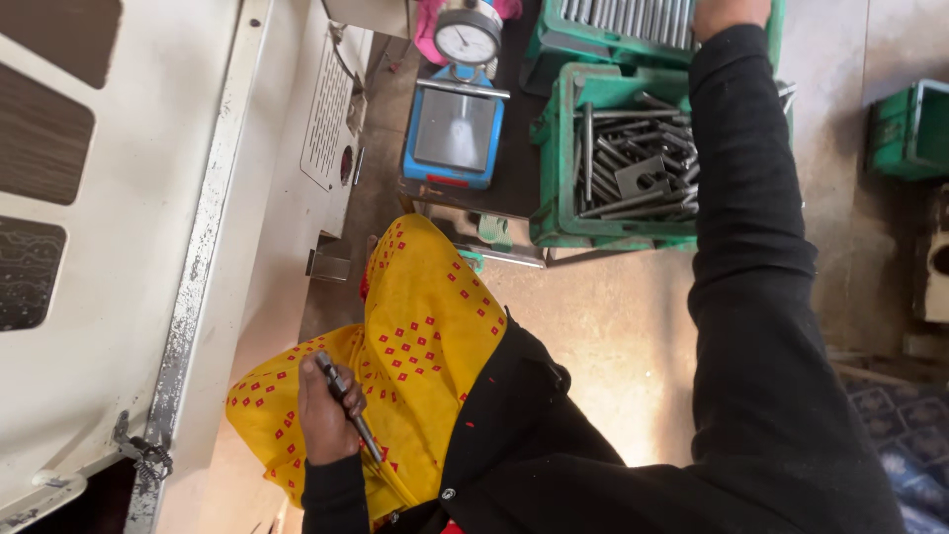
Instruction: The person sits in front of a large industrial machine and repeatedly picks up cylindrical metal rods from a green crate. They insert the rods into slots on the machine, manipulate them with their hands, and then return them to the crate. This cycle is repeated multiple times.
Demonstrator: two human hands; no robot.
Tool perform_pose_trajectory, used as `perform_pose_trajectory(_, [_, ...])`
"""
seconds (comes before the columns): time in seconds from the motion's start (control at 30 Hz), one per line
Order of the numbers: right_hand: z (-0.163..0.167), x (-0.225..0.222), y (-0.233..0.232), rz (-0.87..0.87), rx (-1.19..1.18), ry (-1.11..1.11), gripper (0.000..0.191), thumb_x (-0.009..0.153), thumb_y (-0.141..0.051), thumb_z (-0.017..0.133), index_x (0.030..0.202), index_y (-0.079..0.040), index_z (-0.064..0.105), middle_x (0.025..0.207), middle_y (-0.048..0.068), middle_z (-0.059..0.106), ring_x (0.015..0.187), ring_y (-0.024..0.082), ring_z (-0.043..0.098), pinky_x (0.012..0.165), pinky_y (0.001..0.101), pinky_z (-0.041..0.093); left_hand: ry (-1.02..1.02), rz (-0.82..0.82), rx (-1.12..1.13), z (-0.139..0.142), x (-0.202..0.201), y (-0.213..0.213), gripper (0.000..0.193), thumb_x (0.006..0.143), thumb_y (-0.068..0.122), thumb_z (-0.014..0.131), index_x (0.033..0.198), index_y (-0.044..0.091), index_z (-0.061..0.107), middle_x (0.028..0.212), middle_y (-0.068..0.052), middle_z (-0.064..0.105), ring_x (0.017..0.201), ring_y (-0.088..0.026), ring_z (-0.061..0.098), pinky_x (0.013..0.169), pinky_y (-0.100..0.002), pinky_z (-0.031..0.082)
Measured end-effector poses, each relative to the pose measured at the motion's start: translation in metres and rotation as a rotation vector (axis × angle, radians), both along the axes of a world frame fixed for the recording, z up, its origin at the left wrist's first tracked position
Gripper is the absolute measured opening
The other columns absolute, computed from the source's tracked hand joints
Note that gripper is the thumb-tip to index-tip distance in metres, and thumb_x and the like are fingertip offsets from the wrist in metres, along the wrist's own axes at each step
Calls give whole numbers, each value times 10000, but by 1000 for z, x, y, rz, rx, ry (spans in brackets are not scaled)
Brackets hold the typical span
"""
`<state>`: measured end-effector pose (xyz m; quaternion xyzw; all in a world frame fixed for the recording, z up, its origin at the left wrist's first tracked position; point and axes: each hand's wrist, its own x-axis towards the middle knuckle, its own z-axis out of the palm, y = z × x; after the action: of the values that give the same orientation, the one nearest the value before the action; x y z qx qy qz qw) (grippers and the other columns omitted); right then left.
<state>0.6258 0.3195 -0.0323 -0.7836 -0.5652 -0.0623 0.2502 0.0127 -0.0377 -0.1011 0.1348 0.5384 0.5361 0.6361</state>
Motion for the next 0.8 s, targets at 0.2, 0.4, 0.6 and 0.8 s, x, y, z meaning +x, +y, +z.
perform_pose_trajectory(0.2, [-10, 7, 5, 60, -2, 23, 190, 741, -56, 793, 903, -138, 850, 857, 211, 733, 797, 375, 716, 798, 409, 581, -54, 139, -41, -25, -7, -10, 289, 1101, 461, 437, 1092, 174, 469, 773, -16, 467, 591, -98, 413, 504, -236, 364])
perform_pose_trajectory(0.4, [-3, 2, -5, 164, 135, 99, 188, 817, -6, 736, 956, -85, 834, 911, 168, 785, 834, 284, 773, 817, 352, 618, -80, 184, 36, -24, 5, 1, 288, 1091, 478, 459, 1119, 191, 463, 837, -32, 507, 674, -137, 466, 600, -279, 419])
perform_pose_trajectory(0.6, [25, -146, -108, 484, 200, 368, 232, 995, -24, 622, 1220, -5, 676, 1064, 155, 768, 810, 300, 721, 654, 390, 520, -79, 216, 158, 9, 19, 24, 313, 1085, 469, 470, 1188, 174, 453, 900, -46, 529, 772, -178, 532, 710, -330, 498])
perform_pose_trajectory(0.8, [-22, -349, -285, 1078, -691, 1041, 494, 1071, -309, 571, 1474, -53, 445, 1153, 67, 730, 1088, 203, 710, 928, 327, 551, -96, 118, 331, 42, 68, 36, 300, 1111, 402, 410, 1251, 139, 443, 1051, -130, 628, 940, -270, 642, 866, -424, 564])
